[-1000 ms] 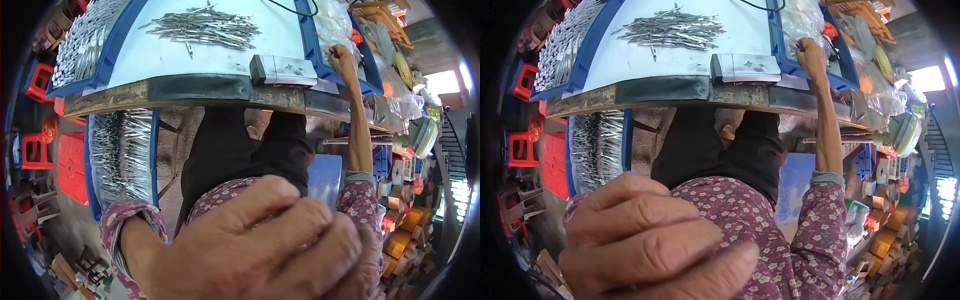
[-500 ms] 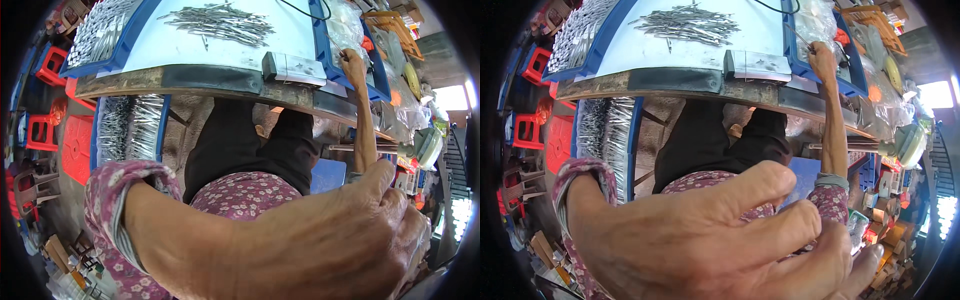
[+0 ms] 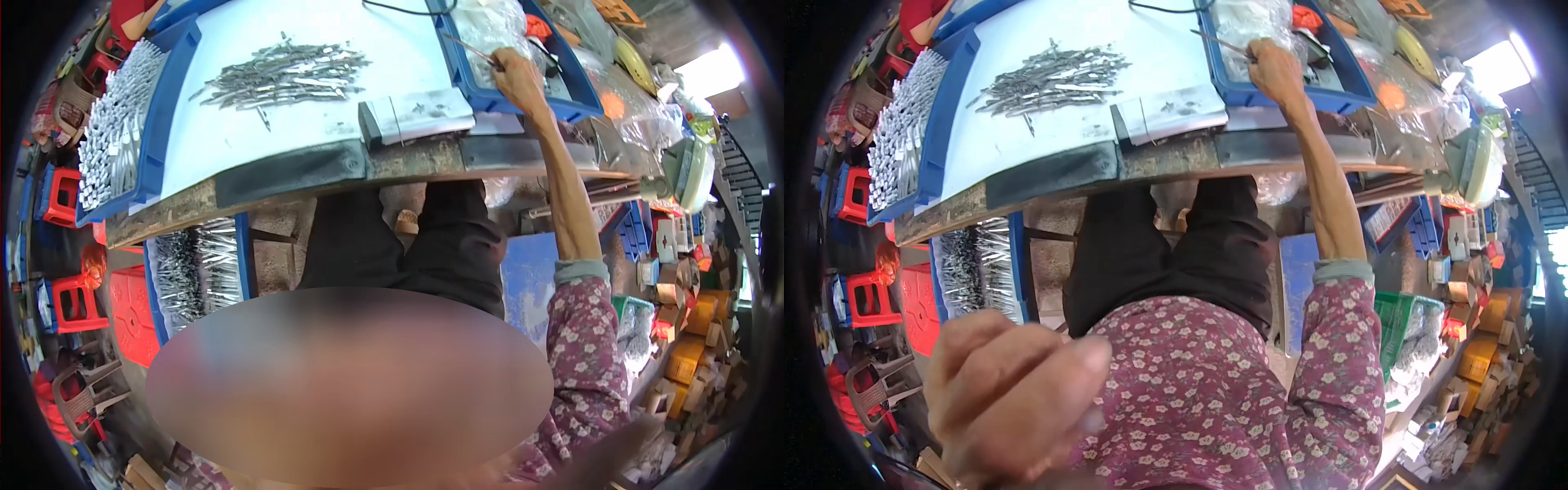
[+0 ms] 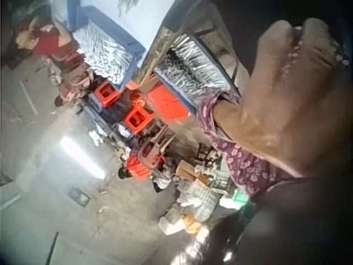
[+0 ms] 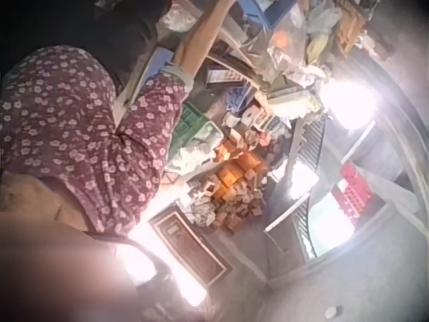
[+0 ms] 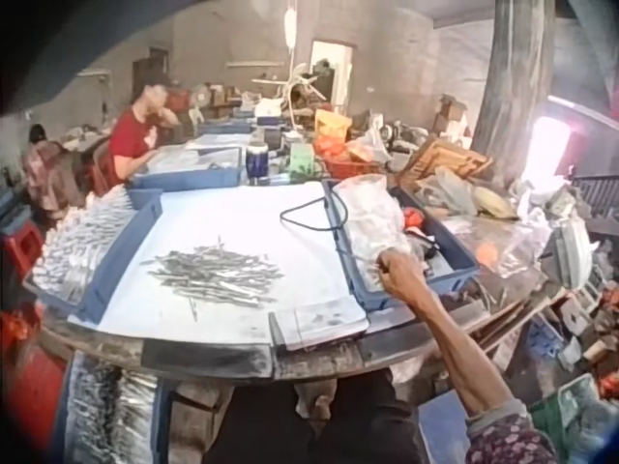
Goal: Inspecting and sorting small metal pins into containers at a workbench.
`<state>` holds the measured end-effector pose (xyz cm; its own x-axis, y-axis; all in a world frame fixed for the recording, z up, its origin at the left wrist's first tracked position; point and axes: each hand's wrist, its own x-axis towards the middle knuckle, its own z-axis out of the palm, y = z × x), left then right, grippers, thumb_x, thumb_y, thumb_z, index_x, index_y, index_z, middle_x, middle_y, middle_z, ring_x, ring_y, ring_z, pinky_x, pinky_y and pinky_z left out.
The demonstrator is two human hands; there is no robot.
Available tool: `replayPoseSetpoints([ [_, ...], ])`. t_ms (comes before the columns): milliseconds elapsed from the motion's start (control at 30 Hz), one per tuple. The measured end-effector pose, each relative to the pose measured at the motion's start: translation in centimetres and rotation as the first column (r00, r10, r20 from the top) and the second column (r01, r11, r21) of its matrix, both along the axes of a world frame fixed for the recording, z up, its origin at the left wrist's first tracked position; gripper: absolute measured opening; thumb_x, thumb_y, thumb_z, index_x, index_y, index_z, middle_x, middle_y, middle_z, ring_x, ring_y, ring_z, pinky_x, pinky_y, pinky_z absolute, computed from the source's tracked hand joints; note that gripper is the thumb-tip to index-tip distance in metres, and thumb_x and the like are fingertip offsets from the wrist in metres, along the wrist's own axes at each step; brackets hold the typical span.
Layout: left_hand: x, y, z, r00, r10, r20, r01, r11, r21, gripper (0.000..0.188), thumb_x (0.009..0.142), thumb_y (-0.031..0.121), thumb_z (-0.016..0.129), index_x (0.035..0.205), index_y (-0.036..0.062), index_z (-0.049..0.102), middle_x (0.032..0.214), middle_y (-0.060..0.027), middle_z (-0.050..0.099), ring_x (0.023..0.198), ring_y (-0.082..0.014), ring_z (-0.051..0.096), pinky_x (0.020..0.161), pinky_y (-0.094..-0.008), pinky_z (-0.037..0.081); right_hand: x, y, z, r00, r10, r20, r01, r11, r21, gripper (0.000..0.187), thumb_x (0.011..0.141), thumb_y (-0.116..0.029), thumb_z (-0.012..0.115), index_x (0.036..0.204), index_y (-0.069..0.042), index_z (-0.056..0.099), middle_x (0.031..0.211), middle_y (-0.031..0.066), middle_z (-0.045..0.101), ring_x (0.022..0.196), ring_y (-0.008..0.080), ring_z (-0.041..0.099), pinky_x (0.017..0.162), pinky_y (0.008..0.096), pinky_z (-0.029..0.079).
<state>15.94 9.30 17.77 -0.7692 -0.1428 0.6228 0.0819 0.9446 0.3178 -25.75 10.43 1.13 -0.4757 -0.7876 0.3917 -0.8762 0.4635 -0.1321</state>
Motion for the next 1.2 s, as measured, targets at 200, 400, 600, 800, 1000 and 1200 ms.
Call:
replayPoseSetpoints([
  [200, -5.0, -10.4, -8.0, 0.98, 0.055, 0.19, -0.099, 0.967, 0.236, 0.034, 0.077, -0.004, 0.055, 0.109, 0.0044, 0.058, 0.085, -0.014, 0.06, 0.068, -0.0232, 0.057, 0.062, -0.0308, 0.045, 0.1, 1.0, 0.3, 0.999, 0.029, -0.016, -0.03, 1.0, -0.009, 0.013, 0.075, -0.01, 0.05, 0.085, -0.005, 0.057, 0.087, 0.0182, 0.059, 0.08, 0.0381, 0.057, 0.069, 0.0439, 0.044],
  [400, -10.2, -20.8, -18.3, 0.952, 0.304, 0.035, -0.306, 0.939, 0.158, 0.018, 0.077, -0.002, 0.055, 0.094, 0.0016, 0.061, 0.083, -0.0129, 0.058, 0.074, -0.0279, 0.057, 0.067, -0.0342, 0.045, 1.8, 0.6, 1.5, 0.996, 0.091, 0.025, -0.089, 0.993, -0.078, 0.013, 0.074, -0.004, 0.05, 0.086, -0.003, 0.055, 0.088, 0.018, 0.057, 0.082, 0.038, 0.055, 0.07, 0.0433, 0.043],
  [600, -14.2, -23.5, -21.1, 0.964, 0.267, 0.006, -0.267, 0.962, -0.056, 0.025, 0.067, -0.004, 0.057, 0.09, 0.0049, 0.062, 0.089, -0.0155, 0.052, 0.088, -0.0329, 0.05, 0.073, -0.0416, 0.043, 1.7, 1.7, 1.9, 0.989, 0.143, 0.033, -0.137, 0.981, -0.137, 0.014, 0.075, -0.003, 0.053, 0.089, -0.005, 0.053, 0.085, 0.0159, 0.056, 0.079, 0.0367, 0.056, 0.066, 0.041, 0.043],
  [800, -13.7, -24.1, -20.7, 0.959, 0.269, 0.085, -0.259, 0.959, -0.119, 0.02, 0.067, -0.002, 0.06, 0.086, 0.0056, 0.06, 0.086, -0.012, 0.052, 0.085, -0.0315, 0.05, 0.071, -0.0416, 0.042, 1.3, 1.6, 2.4, 0.977, 0.187, 0.098, -0.179, 0.98, -0.09, 0.014, 0.076, -0.009, 0.056, 0.09, -0.004, 0.055, 0.087, 0.0169, 0.059, 0.08, 0.037, 0.057, 0.068, 0.042, 0.044],
  [1000, -13.8, -23.9, -20.2, 0.965, 0.218, 0.149, -0.204, 0.974, -0.103, 0.022, 0.068, -0.005, 0.058, 0.089, 0.0024, 0.054, 0.09, -0.0141, 0.052, 0.089, -0.0337, 0.049, 0.078, -0.0407, 0.041, 0.9, 2.8, 3.3, 0.93, 0.2, 0.309, -0.148, 0.971, -0.185, 0.015, 0.08, -0.011, 0.058, 0.091, -0.001, 0.056, 0.073, 0.0111, 0.056, 0.067, 0.021, 0.053, 0.06, 0.0312, 0.041],
  [1200, -13.6, -23.9, -20.4, 0.952, 0.235, 0.197, -0.224, 0.972, -0.077, 0.022, 0.068, -0.003, 0.059, 0.088, 0.0058, 0.055, 0.088, -0.0102, 0.052, 0.09, -0.0301, 0.049, 0.074, -0.0398, 0.039, -0.6, 2.7, 3.0, 0.758, 0.306, 0.576, -0.181, 0.947, -0.264, 0.018, 0.082, -0.01, 0.06, 0.093, 0.004, 0.059, 0.076, -0.0022, 0.054, 0.068, 0.0063, 0.044, 0.062, 0.0216, 0.039],
])
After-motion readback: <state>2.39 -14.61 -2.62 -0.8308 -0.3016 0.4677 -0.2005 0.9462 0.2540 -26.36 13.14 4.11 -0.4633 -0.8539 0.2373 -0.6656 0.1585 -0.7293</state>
